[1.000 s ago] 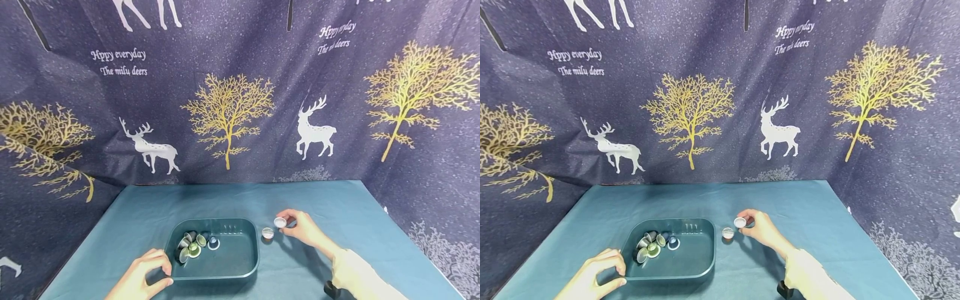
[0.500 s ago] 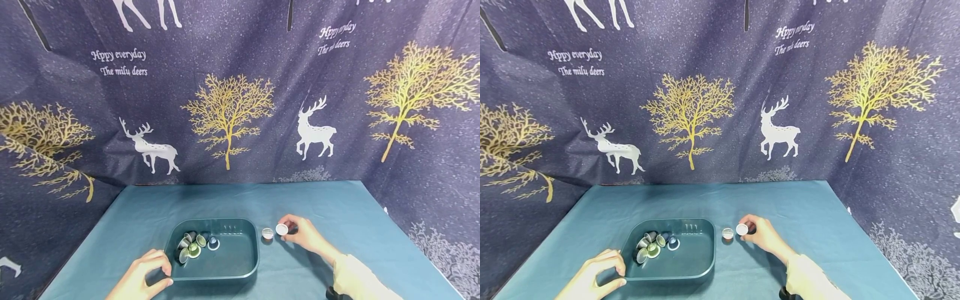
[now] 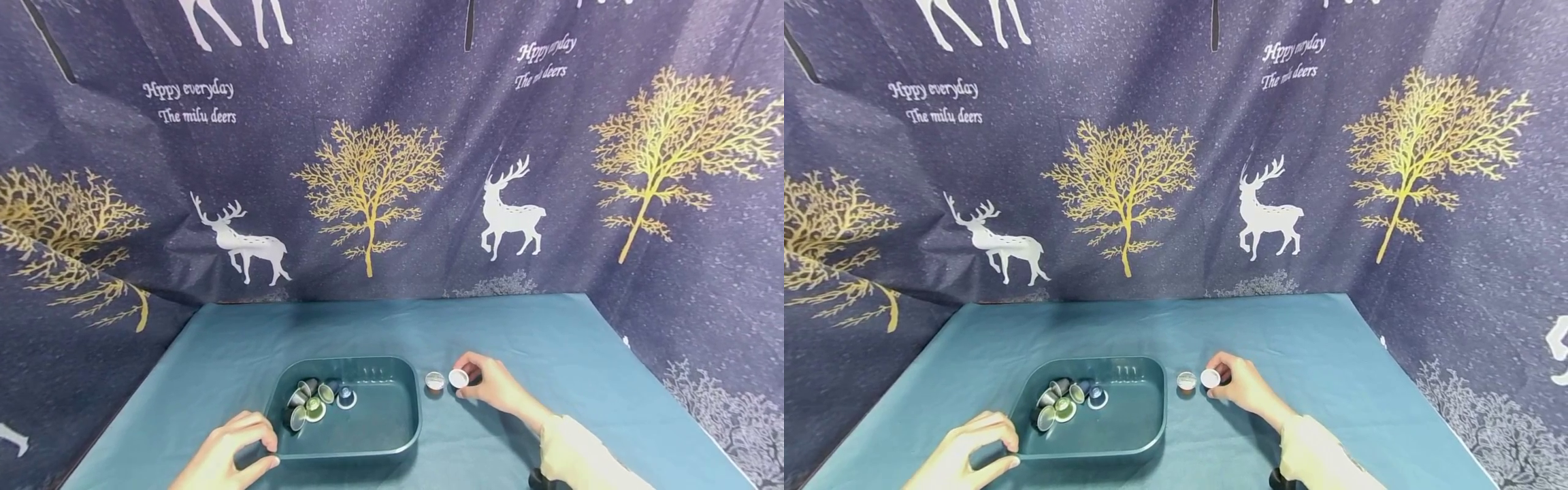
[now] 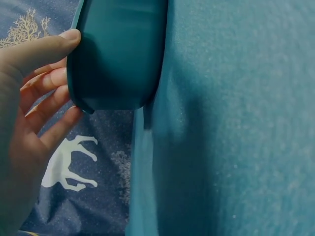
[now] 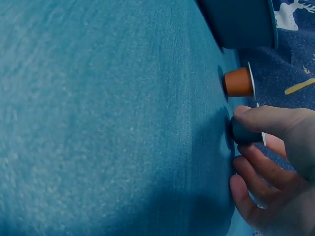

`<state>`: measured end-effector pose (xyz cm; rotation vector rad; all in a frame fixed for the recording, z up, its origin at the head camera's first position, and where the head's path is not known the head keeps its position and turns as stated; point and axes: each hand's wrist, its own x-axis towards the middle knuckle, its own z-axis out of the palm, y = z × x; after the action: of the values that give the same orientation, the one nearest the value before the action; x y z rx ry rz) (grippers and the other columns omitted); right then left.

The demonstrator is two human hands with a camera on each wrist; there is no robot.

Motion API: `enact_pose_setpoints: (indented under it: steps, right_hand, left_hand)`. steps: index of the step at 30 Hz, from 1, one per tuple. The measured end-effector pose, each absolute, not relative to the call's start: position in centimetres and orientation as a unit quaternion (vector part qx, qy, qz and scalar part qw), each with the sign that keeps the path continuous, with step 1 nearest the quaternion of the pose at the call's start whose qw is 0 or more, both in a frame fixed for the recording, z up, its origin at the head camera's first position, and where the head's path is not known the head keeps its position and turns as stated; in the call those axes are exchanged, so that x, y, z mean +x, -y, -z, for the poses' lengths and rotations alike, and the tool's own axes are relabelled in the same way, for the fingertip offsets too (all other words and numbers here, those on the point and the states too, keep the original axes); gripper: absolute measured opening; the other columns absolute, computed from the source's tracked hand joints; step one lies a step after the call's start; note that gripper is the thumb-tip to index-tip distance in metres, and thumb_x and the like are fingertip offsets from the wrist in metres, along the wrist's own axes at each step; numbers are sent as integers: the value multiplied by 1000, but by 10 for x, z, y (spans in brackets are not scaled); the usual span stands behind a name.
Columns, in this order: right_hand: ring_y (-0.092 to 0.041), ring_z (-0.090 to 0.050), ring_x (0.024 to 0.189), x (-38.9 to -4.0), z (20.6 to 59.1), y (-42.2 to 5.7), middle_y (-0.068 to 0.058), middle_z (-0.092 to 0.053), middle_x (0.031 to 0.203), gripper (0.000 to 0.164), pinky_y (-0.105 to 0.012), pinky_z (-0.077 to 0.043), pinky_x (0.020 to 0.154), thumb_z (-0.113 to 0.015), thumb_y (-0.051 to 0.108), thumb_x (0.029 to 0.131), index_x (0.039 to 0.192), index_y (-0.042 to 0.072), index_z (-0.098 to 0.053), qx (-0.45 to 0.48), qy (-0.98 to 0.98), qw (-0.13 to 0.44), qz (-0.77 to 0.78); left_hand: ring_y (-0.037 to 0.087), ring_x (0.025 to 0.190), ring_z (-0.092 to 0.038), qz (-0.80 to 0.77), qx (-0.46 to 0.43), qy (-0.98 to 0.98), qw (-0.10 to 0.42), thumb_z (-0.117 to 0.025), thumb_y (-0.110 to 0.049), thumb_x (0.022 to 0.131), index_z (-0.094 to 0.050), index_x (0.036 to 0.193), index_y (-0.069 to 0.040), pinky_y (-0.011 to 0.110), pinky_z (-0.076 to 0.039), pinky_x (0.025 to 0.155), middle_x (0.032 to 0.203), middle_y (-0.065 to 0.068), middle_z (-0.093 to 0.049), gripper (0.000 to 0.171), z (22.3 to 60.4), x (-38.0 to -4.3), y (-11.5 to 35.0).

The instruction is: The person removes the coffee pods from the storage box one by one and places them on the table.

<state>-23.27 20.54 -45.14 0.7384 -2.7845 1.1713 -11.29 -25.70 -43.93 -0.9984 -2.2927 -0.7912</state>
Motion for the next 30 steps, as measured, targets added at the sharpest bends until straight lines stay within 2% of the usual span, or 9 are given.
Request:
enact_pose_setpoints:
  steps: [8,14,30]
  right_hand:
    - [-6,-63,79,-233,452,-204,1,-69,89,34,-23,-51,73,-86,11,73,100,13,-65,227,898,10,-376]
    - [-7,-63,80,-232,449,-204,0,-69,90,34,-22,-50,71,-86,12,74,100,13,-65,223,897,-2,-382]
    - [-10,-64,80,-230,445,-204,-1,-70,90,35,-21,-49,69,-86,15,74,102,11,-65,220,896,-21,-385]
  left_hand:
    - [-4,79,-48,270,-362,847,282,-91,-7,58,-63,86,-31,11,-36,69,86,-23,-56,47,439,-111,255]
    - [-2,75,-47,270,-355,848,286,-91,-5,57,-64,88,-34,8,-33,66,85,-24,-55,51,440,-107,253]
    - [-4,74,-47,266,-298,878,265,-90,-12,63,-63,85,-40,11,-34,63,84,-27,-54,45,435,-99,249]
